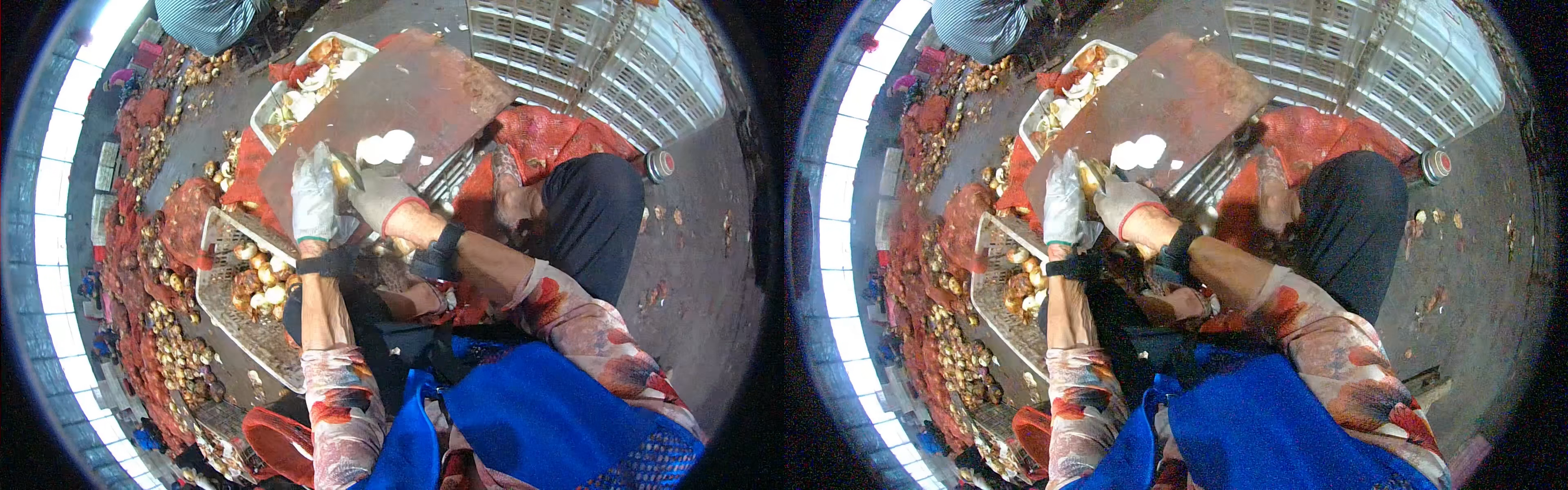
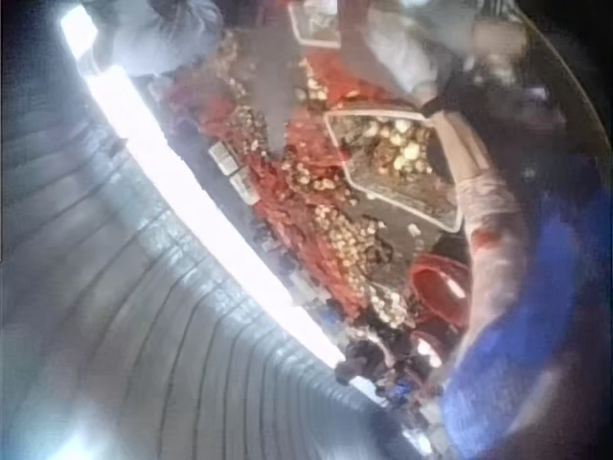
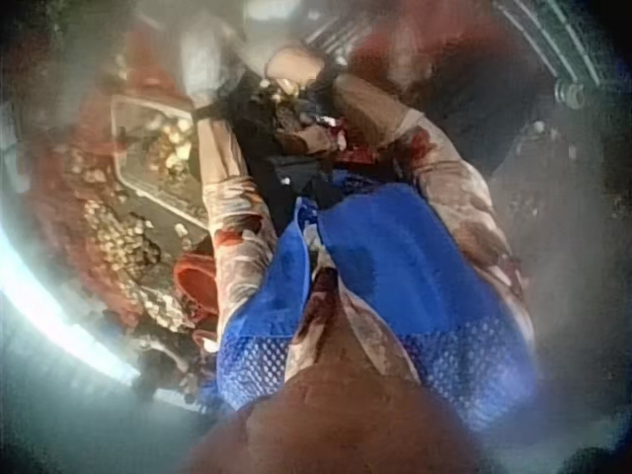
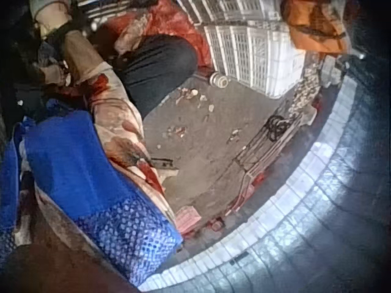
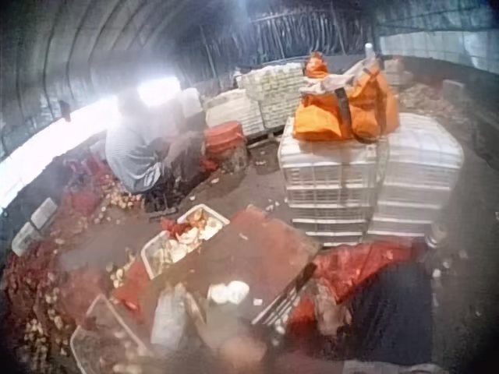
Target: Peeling and slicing onions on a makeshift cutting board in an agricultural processing environment.
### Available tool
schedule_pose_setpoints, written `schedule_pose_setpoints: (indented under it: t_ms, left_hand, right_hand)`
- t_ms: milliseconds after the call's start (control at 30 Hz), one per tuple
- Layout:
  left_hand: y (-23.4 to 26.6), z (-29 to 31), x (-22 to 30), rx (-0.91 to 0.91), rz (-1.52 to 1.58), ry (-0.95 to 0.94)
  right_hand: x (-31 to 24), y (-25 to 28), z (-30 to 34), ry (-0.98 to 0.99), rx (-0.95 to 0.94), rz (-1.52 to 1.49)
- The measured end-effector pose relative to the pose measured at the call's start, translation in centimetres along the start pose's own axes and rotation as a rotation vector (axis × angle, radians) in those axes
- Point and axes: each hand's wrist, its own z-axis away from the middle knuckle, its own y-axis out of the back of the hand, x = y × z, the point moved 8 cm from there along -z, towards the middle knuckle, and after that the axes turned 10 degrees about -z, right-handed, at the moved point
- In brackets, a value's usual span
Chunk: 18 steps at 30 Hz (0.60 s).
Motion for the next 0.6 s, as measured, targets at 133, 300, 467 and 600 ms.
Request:
schedule_pose_setpoints:
  t_ms: [133, 300, 467, 600]
  left_hand:
    - [-4.6, -0.4, -3.3, -0.228, 0.974, 0.734]
    - [-3.4, -0.8, -2.5, -0.204, 1.268, 0.946]
    - [-3.6, -0.3, -4.0, -0.138, 1.202, 1.009]
    - [-3.8, -0.6, -4.3, -0.150, 1.132, 1.015]
  right_hand:
    - [0.2, 0.4, -1.2, -0.065, 0.142, -0.088]
    - [0.5, -1.2, -0.2, -0.120, 0.173, -0.103]
    - [-0.2, -2.0, -0.9, 0.029, 0.219, -0.026]
    - [-0.2, -2.1, -0.9, 0.077, 0.239, 0.169]
